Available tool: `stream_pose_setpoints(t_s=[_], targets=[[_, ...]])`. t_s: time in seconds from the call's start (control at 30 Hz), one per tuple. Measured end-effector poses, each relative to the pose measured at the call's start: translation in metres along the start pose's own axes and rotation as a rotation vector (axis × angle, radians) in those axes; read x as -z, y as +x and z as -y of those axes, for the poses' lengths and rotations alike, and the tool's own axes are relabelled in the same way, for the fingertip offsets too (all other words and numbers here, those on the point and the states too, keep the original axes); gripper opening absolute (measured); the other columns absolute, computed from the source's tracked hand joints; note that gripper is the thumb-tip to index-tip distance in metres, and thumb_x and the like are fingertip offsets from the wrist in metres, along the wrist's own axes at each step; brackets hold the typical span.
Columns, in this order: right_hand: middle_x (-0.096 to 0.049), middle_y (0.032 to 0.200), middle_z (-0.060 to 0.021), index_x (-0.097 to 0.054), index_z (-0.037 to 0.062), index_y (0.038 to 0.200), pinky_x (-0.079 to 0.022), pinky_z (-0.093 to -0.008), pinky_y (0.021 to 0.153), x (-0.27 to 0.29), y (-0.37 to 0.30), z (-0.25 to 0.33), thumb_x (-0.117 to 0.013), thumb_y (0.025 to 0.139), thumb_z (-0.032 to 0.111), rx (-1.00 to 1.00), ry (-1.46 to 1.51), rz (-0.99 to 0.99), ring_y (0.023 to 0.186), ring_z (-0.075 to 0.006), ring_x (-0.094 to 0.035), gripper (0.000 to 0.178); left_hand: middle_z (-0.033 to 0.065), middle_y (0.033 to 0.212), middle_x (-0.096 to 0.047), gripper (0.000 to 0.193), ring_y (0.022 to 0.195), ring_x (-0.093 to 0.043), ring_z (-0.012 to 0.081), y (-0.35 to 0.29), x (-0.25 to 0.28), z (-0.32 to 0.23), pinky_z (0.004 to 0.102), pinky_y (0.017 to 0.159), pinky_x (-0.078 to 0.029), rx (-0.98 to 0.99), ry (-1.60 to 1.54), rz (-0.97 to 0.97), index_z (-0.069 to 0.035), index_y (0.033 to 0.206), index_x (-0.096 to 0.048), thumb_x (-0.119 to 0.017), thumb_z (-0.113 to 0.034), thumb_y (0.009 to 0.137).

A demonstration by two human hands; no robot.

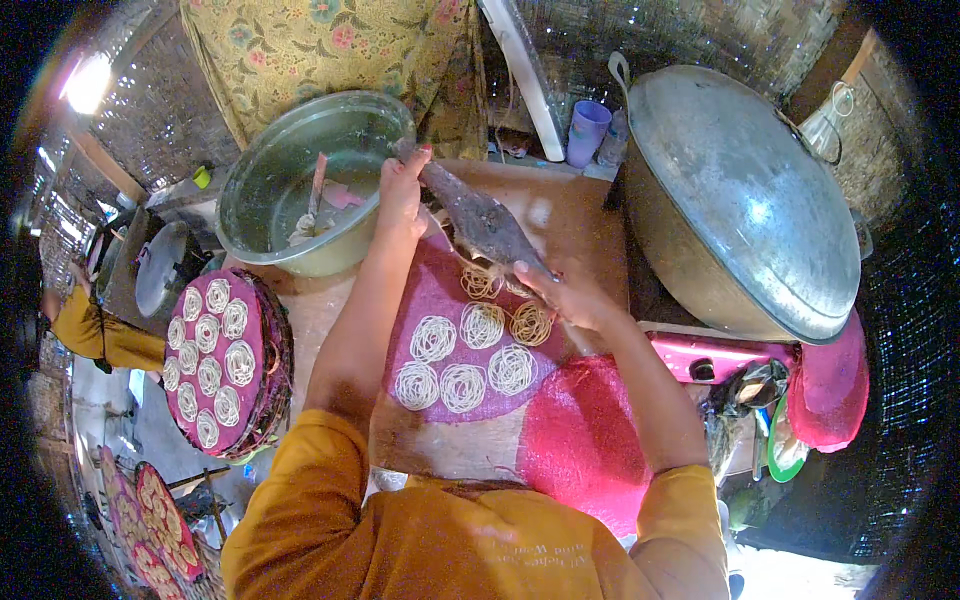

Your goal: The person pipes swirls of dough onto small circular mats using a handheld manual extruder tool.

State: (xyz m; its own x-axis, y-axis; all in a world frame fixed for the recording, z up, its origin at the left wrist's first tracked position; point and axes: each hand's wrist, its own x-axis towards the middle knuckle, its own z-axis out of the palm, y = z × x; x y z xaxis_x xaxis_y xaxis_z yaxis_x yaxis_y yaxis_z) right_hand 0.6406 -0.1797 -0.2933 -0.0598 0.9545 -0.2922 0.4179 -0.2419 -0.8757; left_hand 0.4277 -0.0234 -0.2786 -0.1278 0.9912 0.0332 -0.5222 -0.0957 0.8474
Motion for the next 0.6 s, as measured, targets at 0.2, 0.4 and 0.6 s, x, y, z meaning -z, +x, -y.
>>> stream_pose_setpoints(t_s=[0.2,0.4,0.6], targets=[[-0.058,0.067,-0.0091,-0.062,-0.0019,0.088,-0.043,-0.0294,0.047,0.009,-0.015,0.031,-0.058,0.078,0.059,-0.105,-0.081,0.1,0.053,-0.0149,-0.053,0.062,0.0026,0.082,-0.045,0.04,0.075,-0.044,0.0138,-0.007,0.018,0.022,0.0317,0.068,-0.039,0.051,-0.057,-0.028,-0.011,0.084,-0.033,-0.071,-0.018,0.077],[-0.064,0.091,-0.0163,-0.059,-0.0031,0.109,-0.047,-0.0374,0.075,-0.008,0.034,-0.045,-0.057,0.082,0.054,-0.045,-0.218,0.006,0.082,-0.0255,-0.061,0.063,0.0013,0.083,-0.044,0.037,0.075,-0.043,0.0117,0.003,0.032,0.047,0.0277,0.067,-0.038,-0.058,0.042,-0.067,-0.01,0.085,-0.034,-0.07,-0.018,0.079],[-0.057,0.115,-0.0159,-0.05,-0.0001,0.124,-0.041,-0.0353,0.089,-0.016,-0.008,-0.029,-0.059,0.084,0.041,0.155,0.019,0.064,0.106,-0.0233,-0.054,0.058,0.003,0.087,-0.048,0.033,0.08,-0.046,0.0091,-0.07,-0.004,-0.047,0.0224,0.071,-0.039,-0.373,0.08,0.15,-0.006,0.095,-0.039,-0.068,-0.007,0.079]])
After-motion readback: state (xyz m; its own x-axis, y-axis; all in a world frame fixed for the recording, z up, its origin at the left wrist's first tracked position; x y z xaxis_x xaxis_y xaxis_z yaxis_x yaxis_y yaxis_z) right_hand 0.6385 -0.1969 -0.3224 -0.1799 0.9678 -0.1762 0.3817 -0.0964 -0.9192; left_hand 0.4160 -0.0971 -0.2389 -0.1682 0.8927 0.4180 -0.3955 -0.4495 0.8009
